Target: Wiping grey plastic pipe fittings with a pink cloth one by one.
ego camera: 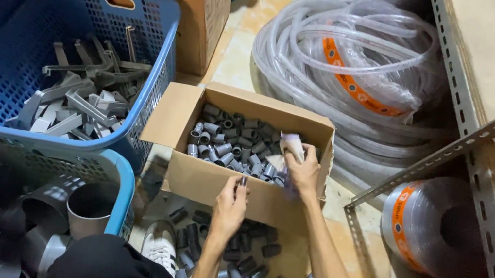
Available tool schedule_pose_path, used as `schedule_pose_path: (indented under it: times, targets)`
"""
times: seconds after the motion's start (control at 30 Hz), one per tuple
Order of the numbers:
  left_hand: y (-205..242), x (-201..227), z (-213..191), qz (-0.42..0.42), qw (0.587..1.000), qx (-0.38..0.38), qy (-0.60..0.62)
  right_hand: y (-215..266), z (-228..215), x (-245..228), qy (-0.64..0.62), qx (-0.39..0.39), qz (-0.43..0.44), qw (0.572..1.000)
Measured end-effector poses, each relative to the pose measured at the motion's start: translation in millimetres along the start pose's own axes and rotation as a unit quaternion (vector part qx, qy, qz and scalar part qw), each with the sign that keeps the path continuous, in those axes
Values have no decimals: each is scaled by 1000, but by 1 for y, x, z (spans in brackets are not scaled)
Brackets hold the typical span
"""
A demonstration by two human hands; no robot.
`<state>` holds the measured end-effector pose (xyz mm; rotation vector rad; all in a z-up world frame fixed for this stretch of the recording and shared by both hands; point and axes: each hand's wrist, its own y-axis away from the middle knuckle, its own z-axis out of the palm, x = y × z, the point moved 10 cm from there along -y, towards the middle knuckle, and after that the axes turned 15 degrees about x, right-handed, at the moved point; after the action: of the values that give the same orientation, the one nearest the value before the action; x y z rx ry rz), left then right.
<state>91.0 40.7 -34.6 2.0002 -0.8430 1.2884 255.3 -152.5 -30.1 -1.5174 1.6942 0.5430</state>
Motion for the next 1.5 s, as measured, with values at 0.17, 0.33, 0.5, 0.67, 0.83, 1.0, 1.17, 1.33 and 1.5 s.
schedule_pose_path:
  times: [0.17, 0.33, 0.5, 0.67, 0.83, 1.0, 1.17, 1.33, 1.5]
  targets:
    - [5, 20, 15, 103, 977, -44, 184, 98, -34, -122, -414, -128, 36, 900]
    - [19, 70, -38, 85, 971, 28, 223, 92, -2, -95, -258, -146, -69, 953]
    - [16, 54, -42, 49, 976, 108, 182, 98, -80, -165, -340, -55, -19, 939]
    - [-5, 7, -48, -3, 952, 208, 223, 98, -97, -79, -188, 150, 217, 946]
    - [-3, 16, -39, 44, 976, 150, 153, 125, -51, -151, -158, -90, -27, 983]
    - [6, 40, -47, 116, 983, 140, 38, 135, -31, -171, -416, -253, 22, 873]
    - [21, 46, -32, 248, 959, 117, -68, 115, -2, -94, -79, -283, 0, 956]
    - [37, 86, -49, 305, 939, 118, -109, 109, 30, -52, -91, -314, 31, 945]
    - [23, 55, -34, 207, 973, 58, -84, 124, 26, -76, -184, -225, 54, 955]
